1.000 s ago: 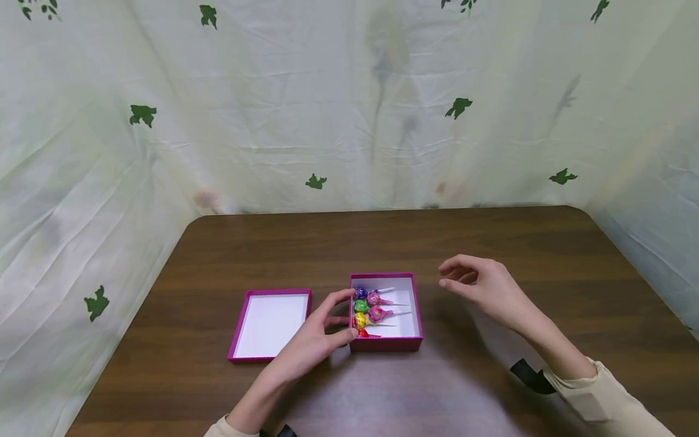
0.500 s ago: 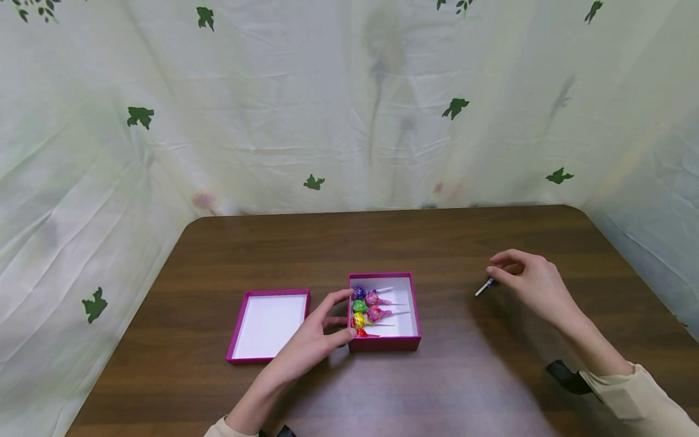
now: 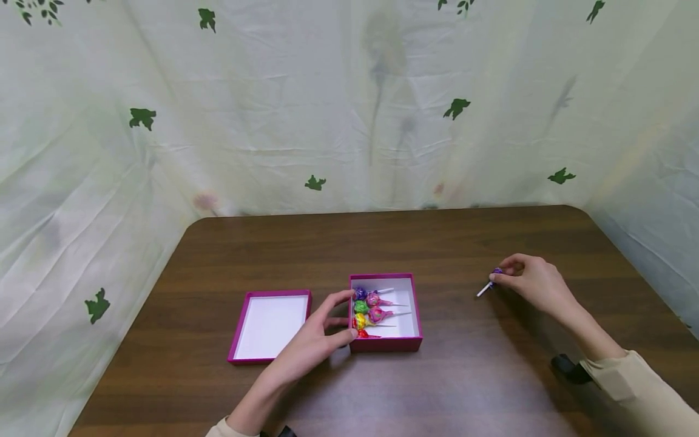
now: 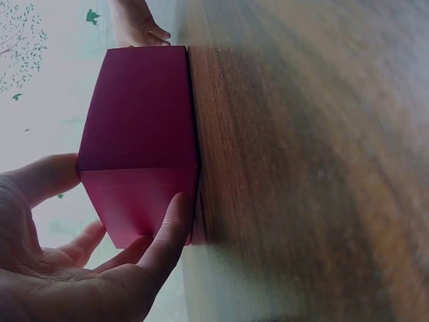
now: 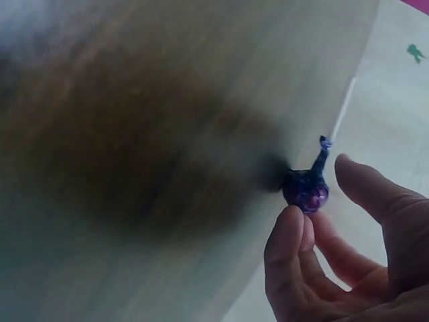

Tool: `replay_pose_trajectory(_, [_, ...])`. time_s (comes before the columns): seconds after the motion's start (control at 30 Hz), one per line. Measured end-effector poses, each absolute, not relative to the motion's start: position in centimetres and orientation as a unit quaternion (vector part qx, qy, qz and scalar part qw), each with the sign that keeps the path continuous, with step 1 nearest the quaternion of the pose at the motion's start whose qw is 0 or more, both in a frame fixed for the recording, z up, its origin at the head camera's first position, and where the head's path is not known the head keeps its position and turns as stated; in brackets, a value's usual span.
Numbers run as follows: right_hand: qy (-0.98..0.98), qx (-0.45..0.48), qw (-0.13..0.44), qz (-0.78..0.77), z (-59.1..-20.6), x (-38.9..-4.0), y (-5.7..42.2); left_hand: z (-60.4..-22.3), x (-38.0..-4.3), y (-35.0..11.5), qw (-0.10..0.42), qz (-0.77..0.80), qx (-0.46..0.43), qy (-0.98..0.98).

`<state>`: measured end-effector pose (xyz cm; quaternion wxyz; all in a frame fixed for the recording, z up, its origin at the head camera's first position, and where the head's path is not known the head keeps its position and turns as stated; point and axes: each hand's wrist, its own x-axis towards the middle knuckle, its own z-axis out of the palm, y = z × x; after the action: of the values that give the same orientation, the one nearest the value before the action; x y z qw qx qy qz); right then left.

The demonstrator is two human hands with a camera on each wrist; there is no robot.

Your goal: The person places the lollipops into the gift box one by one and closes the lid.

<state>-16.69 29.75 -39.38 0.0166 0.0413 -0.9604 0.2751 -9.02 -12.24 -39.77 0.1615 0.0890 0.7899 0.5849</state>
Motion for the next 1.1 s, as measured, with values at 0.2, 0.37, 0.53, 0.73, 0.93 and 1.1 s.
replay_pose_trajectory(0.2, [-0.953,0.061,-0.005,0.296,-39.8,-17.6,29.8,-39.9,-9.0,-12.2,0.157,0.588,0.091,0.788])
replay_pose_trajectory(0.37, [-0.943,0.091,-0.029,0.319,-40.2,-17.9,29.7,-40.0,-9.0,-12.2,0.162,0.584,0.092,0.79])
replay_pose_trajectory(0.53, [-0.941,0.103,-0.037,0.319,-40.4,-17.9,29.6,-40.2,-9.1,-12.3,0.162,0.584,0.093,0.79])
replay_pose_trajectory(0.73, [-0.949,0.114,-0.04,0.291,-40.1,-17.7,29.6,-40.1,-9.2,-12.3,0.166,0.582,0.09,0.791])
replay_pose_trajectory(0.93, [-0.946,0.125,-0.047,0.294,-39.7,-17.3,29.3,-40.0,-9.1,-12.3,0.163,0.582,0.086,0.792])
replay_pose_trajectory(1.1, [-0.942,0.128,-0.047,0.306,-39.5,-16.8,28.9,-40.0,-9.1,-12.3,0.162,0.581,0.087,0.793])
